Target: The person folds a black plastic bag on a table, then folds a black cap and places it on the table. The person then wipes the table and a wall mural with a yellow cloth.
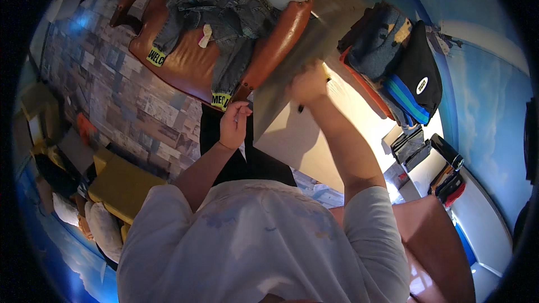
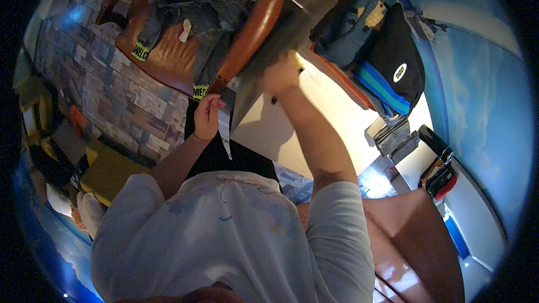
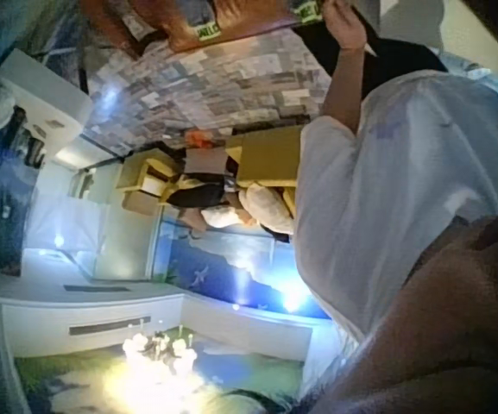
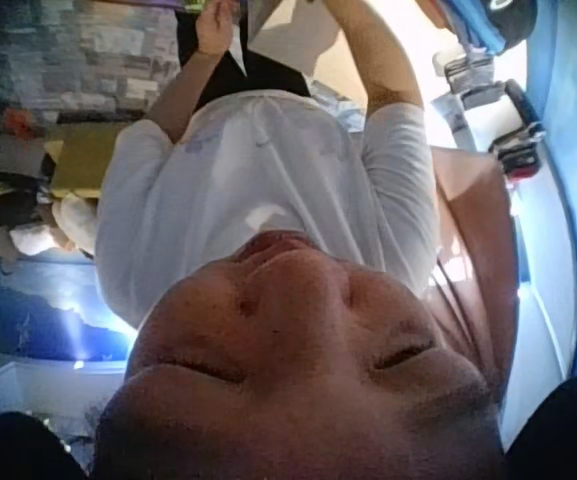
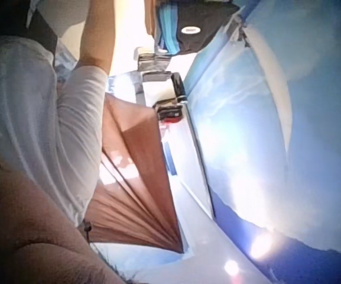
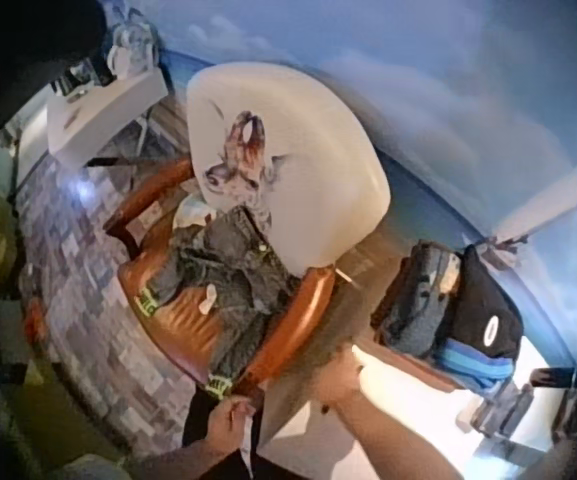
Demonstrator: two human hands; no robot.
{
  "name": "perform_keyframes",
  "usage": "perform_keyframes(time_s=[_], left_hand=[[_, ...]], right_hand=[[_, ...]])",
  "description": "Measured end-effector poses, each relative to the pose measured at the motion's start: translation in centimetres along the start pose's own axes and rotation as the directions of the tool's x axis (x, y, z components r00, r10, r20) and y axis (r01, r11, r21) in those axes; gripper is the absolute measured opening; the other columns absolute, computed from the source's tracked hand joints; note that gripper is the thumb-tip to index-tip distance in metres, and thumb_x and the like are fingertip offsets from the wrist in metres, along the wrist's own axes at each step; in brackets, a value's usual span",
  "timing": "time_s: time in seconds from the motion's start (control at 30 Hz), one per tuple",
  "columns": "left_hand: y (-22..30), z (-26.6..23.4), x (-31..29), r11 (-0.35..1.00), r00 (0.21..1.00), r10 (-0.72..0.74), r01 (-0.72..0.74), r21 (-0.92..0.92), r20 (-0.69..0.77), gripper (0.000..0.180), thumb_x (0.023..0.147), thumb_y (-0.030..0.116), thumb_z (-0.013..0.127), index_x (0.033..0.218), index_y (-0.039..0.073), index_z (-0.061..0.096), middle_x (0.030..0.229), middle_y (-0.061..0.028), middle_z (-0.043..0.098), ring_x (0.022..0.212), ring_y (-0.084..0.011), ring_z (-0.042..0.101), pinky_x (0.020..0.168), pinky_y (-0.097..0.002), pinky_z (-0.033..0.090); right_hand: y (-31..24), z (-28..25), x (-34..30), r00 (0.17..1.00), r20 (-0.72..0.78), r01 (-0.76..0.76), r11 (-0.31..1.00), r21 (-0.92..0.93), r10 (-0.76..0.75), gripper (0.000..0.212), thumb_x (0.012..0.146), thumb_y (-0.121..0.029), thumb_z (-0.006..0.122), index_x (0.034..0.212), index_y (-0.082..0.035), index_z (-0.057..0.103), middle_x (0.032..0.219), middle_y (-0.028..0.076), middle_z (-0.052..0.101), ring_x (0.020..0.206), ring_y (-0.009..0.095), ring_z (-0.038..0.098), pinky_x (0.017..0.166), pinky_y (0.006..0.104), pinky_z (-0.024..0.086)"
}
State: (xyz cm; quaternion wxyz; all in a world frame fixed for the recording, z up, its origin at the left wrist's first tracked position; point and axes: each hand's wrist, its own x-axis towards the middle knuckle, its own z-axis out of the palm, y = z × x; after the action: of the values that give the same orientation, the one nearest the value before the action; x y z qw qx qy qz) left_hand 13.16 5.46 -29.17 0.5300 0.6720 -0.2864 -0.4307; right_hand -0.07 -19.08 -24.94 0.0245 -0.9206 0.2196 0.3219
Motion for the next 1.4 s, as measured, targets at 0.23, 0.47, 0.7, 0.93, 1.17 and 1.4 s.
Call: perform_keyframes(time_s=[0.23,0.47,0.7,0.93,1.17,1.4], left_hand=[[1.4,1.8,0.5,0.999,0.999,0.04,-0.041,0.026,0.02,0.019,0.106,0.012,0.053,0.118,0.0,0.061,0.096,-0.0094,0.069,0.09,-0.0172,0.067,0.084,-0.029,0.053],[2.5,2.9,1.2,0.99,0.988,0.058,-0.076,0.12,0.144,0.019,0.105,0.012,0.053,0.117,0.001,0.062,0.097,-0.0113,0.07,0.09,-0.0217,0.067,0.083,-0.0332,0.052],[3.2,3.3,2.2,0.966,0.947,0.111,-0.174,0.192,0.3,0.02,0.105,0.012,0.053,0.118,0.0,0.061,0.1,-0.0145,0.07,0.093,-0.0276,0.068,0.084,-0.0371,0.052],[6.2,6.3,3.2,0.84,0.828,0.188,-0.414,0.351,0.529,0.02,0.098,0.007,0.058,0.117,0.002,0.062,0.109,-0.0149,0.067,0.103,-0.0343,0.063,0.093,-0.0423,0.049],[6.8,11.7,2.9,0.562,0.425,0.27,-0.798,0.217,0.864,0.036,0.091,0.01,0.062,0.126,0.003,0.059,0.13,-0.02,0.059,0.124,-0.0398,0.054,0.108,-0.0489,0.04],[3.9,15.9,0.1,0.035,0.274,-0.067,-0.96,0.276,0.959,0.068,0.095,0.031,0.059,0.156,0.009,0.039,0.165,-0.0199,0.026,0.154,-0.0408,0.02,0.121,-0.0663,0.008]], right_hand=[[-6.4,4.6,-4.8,0.897,-0.406,-0.054,0.956,0.287,0.173,0.065,0.086,-0.04,0.065,0.145,-0.014,0.055,0.15,0.006,0.05,0.147,0.029,0.036,0.121,0.0629,0.02],[-18.3,10.0,-13.1,0.902,-0.415,0.311,0.843,0.438,-0.117,0.059,0.091,-0.043,0.062,0.147,-0.026,0.055,0.155,0.001,0.046,0.148,0.03,0.033,0.117,0.0644,0.025],[-4.1,6.8,-9.0,0.722,-0.437,-0.247,0.789,0.562,0.537,0.057,0.091,-0.042,0.062,0.146,-0.027,0.055,0.158,0.01,0.043,0.148,0.036,0.034,0.114,0.072,0.021],[-12.6,8.3,-10.5,0.634,-0.337,-0.327,0.637,0.698,0.695,0.068,0.088,-0.051,0.064,0.15,-0.025,0.051,0.16,0.009,0.04,0.151,0.036,0.028,0.112,0.0764,0.021],[-23.1,15.1,-14.8,0.509,-0.267,-0.364,0.486,0.794,0.818,0.055,0.086,-0.05,0.068,0.139,-0.033,0.062,0.161,0.002,0.04,0.151,0.028,0.03,0.117,0.0713,0.02],[-14.6,22.4,-25.0,-0.25,0.168,-0.685,-0.297,0.665,0.953,0.058,0.097,-0.044,0.056,0.153,-0.031,0.048,0.163,0.011,0.038,0.149,0.04,0.033,0.116,0.0725,0.018]])
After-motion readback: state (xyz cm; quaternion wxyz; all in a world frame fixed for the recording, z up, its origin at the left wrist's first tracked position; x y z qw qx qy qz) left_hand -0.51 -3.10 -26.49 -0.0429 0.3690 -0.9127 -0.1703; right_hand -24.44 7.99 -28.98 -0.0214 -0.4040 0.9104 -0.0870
